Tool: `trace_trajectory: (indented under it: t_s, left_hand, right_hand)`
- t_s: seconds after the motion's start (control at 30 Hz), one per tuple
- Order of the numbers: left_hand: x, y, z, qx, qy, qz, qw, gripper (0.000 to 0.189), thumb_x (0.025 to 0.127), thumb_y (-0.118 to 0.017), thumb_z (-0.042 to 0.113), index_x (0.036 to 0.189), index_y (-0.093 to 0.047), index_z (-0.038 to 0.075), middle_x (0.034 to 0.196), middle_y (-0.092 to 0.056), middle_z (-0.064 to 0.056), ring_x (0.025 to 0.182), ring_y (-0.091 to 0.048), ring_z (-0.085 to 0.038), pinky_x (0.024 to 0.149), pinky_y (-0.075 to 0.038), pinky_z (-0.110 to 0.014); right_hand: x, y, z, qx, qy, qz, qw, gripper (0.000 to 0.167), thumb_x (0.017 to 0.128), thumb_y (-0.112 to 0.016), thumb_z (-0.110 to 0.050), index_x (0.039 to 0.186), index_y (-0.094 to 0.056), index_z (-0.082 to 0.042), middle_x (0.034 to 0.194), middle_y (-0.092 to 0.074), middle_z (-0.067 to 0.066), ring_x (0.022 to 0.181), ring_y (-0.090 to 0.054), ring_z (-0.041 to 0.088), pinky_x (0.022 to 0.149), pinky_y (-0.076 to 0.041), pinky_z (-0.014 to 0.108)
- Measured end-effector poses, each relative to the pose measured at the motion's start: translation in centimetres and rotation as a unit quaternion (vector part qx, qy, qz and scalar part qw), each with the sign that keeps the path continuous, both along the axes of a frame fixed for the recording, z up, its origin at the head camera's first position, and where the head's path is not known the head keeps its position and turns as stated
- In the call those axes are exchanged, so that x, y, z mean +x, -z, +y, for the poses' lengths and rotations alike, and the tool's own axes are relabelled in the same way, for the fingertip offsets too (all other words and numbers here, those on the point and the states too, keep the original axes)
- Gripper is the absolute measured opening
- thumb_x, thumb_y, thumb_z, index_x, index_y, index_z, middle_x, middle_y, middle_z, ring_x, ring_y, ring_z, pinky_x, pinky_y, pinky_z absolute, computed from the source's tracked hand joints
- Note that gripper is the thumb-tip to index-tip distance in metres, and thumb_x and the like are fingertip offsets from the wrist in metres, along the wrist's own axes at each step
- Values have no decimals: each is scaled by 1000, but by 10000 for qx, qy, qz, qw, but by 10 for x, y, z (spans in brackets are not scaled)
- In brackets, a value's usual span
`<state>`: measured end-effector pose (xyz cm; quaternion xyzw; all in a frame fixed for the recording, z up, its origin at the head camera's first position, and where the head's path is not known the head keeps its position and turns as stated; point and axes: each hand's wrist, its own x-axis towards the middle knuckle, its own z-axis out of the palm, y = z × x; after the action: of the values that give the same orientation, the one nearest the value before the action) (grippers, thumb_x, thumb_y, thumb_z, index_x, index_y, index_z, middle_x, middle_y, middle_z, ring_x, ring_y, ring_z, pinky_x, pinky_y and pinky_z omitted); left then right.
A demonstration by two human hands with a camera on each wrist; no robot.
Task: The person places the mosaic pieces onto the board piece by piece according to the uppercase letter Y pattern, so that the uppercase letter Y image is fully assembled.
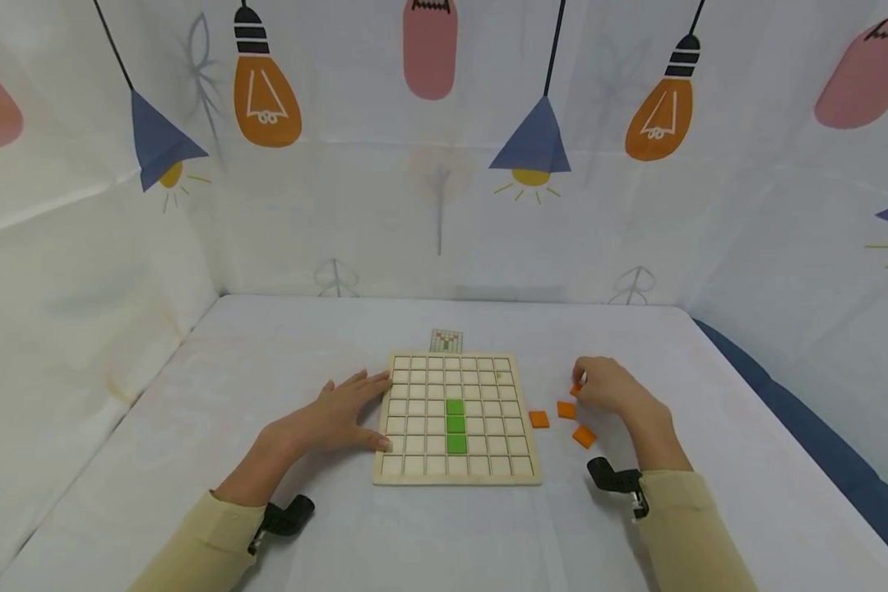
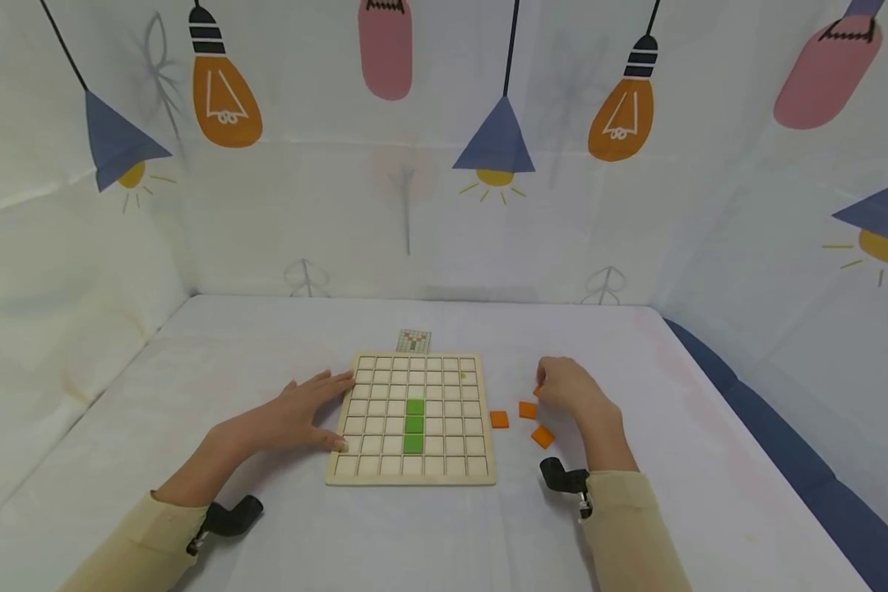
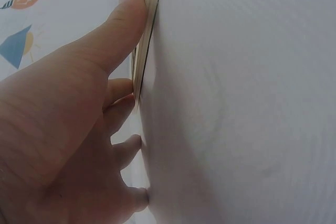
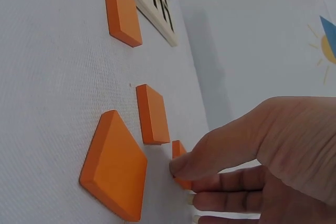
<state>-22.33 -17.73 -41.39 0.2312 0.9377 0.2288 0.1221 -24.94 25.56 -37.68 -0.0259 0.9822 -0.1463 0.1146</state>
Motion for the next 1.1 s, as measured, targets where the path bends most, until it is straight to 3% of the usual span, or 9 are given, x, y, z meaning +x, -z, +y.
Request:
trace_trajectory:
  t_s: [0.13,0.43,0.9,1.1]
  left_hand:
    - [2,-2,0,20,-20,16,10000,104,76,-75,64,158,-30,18,165,-26,0,156,-10,-34,119,-2,-71]
    - [5,-4,1,54,-57,47,10000,103,75,-77,62,157,-32,18,165,-27,0,156,-11,-34,119,-2,-71]
    - [11,-3,4,33,-83,39,10000,103,74,-78,61,156,-34,18,165,-28,-1,155,-12,-35,119,-2,-71]
    - [16,-2,4,82,-122,46,9999,103,74,-78,60,156,-34,18,165,-28,0,156,-12,-35,119,-2,-71]
  right_hand:
    - [1,-2,0,18,68,-22,10000,27,83,-59,-3,110,-61,2,100,-65,16,83,-55,26,71,-50,38]
    - [5,-3,0,-19,45,35,10000,18,83,-61,-4,100,-64,2,95,-65,13,81,-56,25,71,-52,38]
    - [7,15,7,-291,135,309,9990,15,77,-65,-8,91,-61,-4,85,-62,8,74,-53,22,64,-46,32]
    - [9,15,7,-390,86,390,9984,15,75,-66,-7,89,-60,-4,82,-61,7,73,-52,22,62,-44,33]
